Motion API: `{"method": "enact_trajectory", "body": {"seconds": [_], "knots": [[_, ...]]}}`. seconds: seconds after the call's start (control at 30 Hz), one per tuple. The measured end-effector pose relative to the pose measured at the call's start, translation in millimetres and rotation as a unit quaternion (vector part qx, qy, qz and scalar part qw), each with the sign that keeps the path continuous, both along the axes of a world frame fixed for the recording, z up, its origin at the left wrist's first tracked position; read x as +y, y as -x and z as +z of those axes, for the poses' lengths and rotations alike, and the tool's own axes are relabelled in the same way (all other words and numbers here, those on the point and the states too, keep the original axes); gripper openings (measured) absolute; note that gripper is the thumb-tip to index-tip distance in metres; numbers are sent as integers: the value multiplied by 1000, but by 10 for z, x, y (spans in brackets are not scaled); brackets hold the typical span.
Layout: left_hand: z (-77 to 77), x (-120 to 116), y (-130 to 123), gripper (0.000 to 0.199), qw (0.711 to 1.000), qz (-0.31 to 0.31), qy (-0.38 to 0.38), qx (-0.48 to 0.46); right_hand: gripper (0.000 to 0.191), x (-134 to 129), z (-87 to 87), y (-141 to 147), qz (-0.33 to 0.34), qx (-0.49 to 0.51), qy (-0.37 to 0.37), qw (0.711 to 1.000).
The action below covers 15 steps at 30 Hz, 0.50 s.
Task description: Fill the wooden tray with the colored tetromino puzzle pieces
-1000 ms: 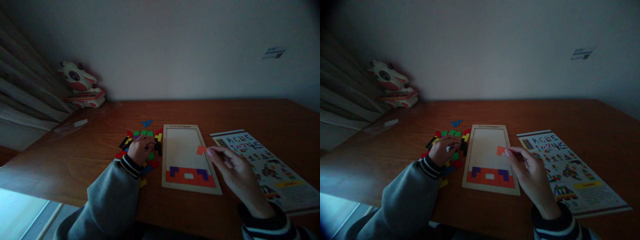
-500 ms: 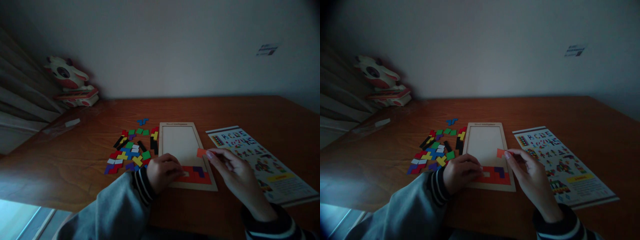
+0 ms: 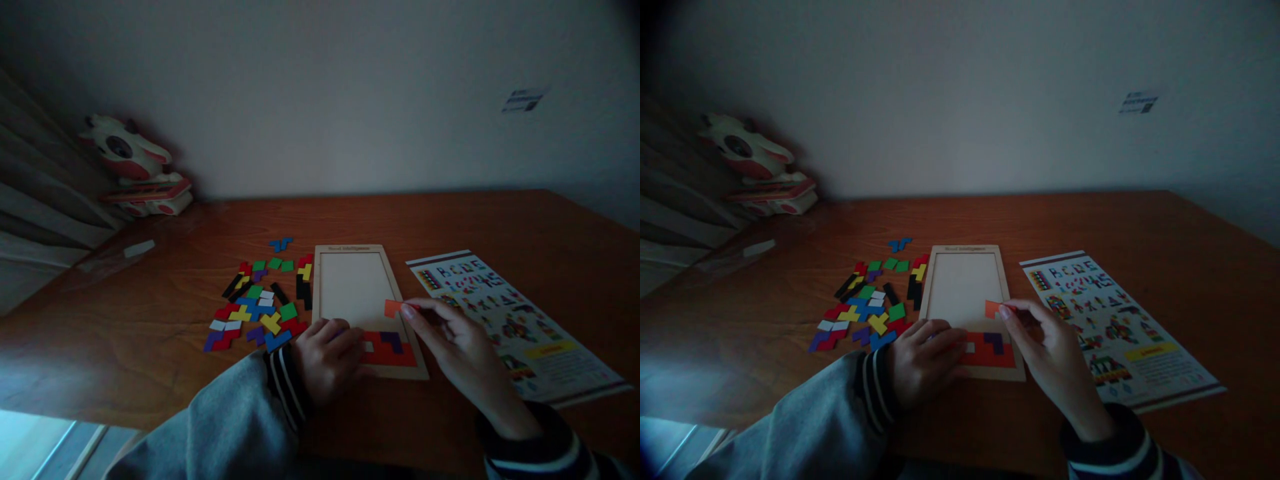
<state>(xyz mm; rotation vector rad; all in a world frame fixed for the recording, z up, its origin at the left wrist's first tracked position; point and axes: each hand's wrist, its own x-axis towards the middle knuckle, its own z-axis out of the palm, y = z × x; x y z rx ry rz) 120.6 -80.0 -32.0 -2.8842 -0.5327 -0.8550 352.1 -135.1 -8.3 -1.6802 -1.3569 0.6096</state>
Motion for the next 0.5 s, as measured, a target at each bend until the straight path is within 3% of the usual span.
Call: {"method": "enact_trajectory", "body": {"seconds": [0.5], "knots": [[38,-1,-9,28,998,-35,60,-5,32,25,22,70,46,-11,32,998]]}}
